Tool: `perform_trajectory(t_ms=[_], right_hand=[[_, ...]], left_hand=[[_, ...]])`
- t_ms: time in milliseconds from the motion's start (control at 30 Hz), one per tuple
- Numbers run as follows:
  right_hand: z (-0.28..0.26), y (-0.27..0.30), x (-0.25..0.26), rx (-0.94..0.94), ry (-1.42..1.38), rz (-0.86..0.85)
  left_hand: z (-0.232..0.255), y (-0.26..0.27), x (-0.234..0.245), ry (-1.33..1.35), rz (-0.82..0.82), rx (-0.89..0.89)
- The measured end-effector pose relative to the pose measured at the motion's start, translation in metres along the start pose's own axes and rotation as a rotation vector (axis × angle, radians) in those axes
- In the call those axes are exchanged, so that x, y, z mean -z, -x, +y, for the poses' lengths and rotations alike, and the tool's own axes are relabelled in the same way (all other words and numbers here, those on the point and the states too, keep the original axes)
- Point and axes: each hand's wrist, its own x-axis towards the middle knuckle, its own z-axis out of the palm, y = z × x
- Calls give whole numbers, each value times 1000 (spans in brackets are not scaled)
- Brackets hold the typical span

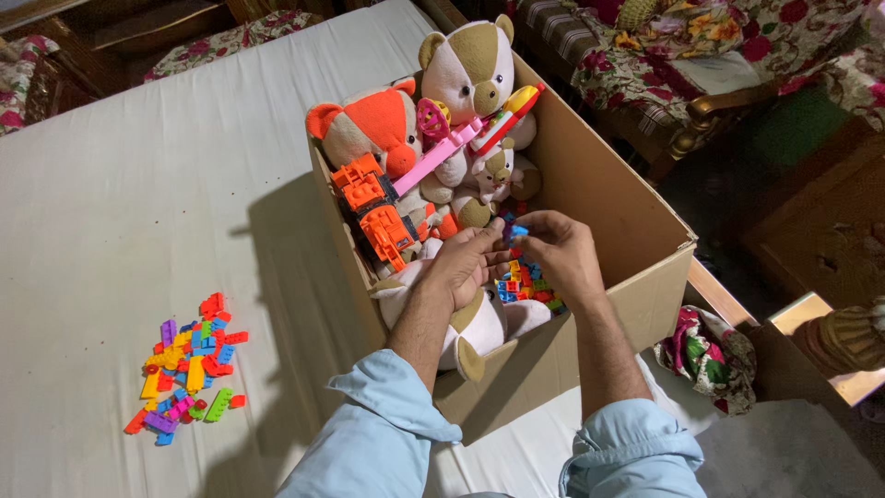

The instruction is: The person picks up plastic building blocks from a bed and places them into a cardboard box containing plush toys and a toy gun.

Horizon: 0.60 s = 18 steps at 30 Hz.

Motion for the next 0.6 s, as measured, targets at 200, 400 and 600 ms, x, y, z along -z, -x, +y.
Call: perform_trajectory(t_ms=[200, 400, 600], right_hand=[[-30, 18, 1, 139, 399, 363], [-39, 25, 1, 174, 404, 339], [-54, 32, -14, 300, 345, 285]], left_hand=[[6, 7, -5, -8, 32, 5], [7, 9, -19, -104, 81, -110], [15, 34, -36, -443, 209, -325]])
